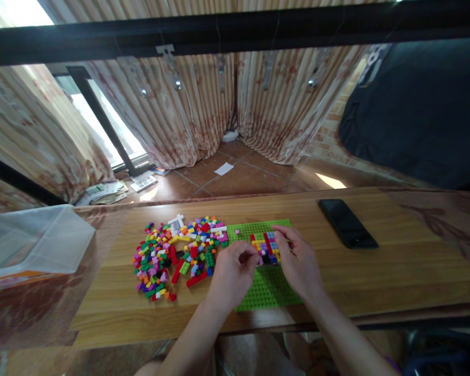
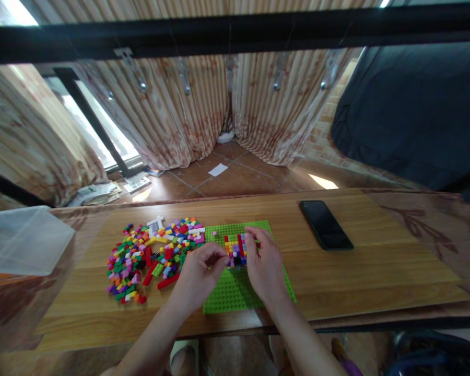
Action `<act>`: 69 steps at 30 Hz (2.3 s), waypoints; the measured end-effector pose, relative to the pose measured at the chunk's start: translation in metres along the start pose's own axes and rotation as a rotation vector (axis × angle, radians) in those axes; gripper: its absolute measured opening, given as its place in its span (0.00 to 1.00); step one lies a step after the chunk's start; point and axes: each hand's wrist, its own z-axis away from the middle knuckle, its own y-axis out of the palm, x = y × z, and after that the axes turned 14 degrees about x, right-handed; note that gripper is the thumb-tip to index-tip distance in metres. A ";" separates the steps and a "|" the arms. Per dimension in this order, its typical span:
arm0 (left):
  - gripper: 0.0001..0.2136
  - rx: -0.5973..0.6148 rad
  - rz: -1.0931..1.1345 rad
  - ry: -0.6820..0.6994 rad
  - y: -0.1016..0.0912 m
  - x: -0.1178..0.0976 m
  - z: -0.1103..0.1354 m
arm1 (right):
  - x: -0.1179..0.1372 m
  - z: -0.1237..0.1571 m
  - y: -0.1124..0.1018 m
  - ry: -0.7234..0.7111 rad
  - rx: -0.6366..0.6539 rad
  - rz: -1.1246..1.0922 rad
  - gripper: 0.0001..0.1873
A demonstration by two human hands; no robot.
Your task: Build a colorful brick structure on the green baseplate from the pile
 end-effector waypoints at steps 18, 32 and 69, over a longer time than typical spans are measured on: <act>0.03 -0.073 0.736 -0.288 0.012 0.004 -0.010 | -0.003 0.000 0.003 -0.010 0.019 0.052 0.19; 0.03 -0.135 0.922 -0.422 0.014 -0.001 -0.013 | -0.006 0.001 0.008 -0.050 0.010 0.109 0.19; 0.10 -0.746 1.402 0.028 -0.128 0.007 0.038 | 0.028 0.040 0.105 -0.533 0.410 0.304 0.08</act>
